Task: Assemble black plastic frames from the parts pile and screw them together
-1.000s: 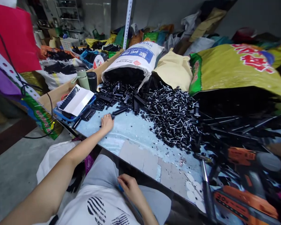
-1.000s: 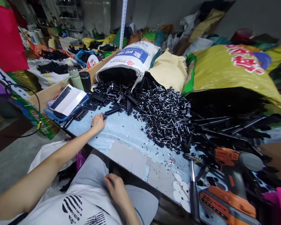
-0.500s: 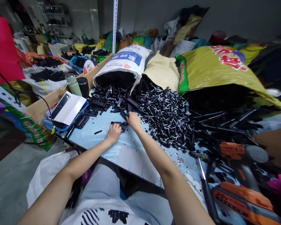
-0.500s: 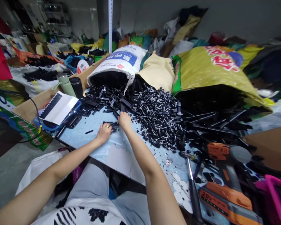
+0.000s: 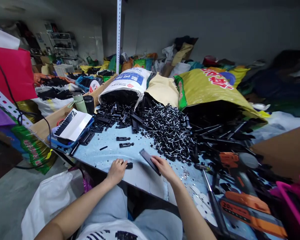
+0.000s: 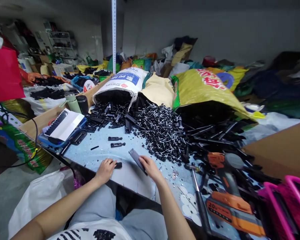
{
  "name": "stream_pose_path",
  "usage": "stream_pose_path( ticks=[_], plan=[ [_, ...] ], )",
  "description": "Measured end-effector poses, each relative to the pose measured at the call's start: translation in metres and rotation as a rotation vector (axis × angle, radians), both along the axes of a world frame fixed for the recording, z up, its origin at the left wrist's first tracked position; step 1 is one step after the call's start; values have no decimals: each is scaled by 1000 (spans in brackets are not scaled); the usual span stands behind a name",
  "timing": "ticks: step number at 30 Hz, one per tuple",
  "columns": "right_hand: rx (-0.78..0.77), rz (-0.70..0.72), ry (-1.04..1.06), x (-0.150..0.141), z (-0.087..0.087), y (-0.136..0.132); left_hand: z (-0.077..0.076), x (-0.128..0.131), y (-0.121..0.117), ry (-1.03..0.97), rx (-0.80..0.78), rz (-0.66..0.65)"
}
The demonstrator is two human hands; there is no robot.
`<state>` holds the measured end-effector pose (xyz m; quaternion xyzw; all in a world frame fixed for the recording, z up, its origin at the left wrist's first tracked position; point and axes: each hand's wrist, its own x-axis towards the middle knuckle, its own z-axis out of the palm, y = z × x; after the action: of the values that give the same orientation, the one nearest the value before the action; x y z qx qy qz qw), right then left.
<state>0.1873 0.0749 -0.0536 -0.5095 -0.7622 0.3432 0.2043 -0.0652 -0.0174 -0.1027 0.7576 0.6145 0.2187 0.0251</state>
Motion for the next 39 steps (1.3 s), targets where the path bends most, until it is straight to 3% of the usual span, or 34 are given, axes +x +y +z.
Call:
stream_pose_path(
  ticks=[2,5,7,12,23,39],
  plan=[
    [80,-146,-129,25,-23,-37,-2,-1,0,-46,17,32],
    [380,-470,-335,36,-50,-81,-1,-4,0,-84,38,103],
    [529,-533,-378,33,-58,-98,0,-5,-1,-91,40,101],
    [673,-520,-320,23,-57,-110,2,-7,-2,-55,4,36],
    [662,-496,-381,22,-52,-112,3,-7,-2,-54,-20,45],
    [847,-497,-412,31,-56,-111,5,2,-6,-107,11,58]
  ],
)
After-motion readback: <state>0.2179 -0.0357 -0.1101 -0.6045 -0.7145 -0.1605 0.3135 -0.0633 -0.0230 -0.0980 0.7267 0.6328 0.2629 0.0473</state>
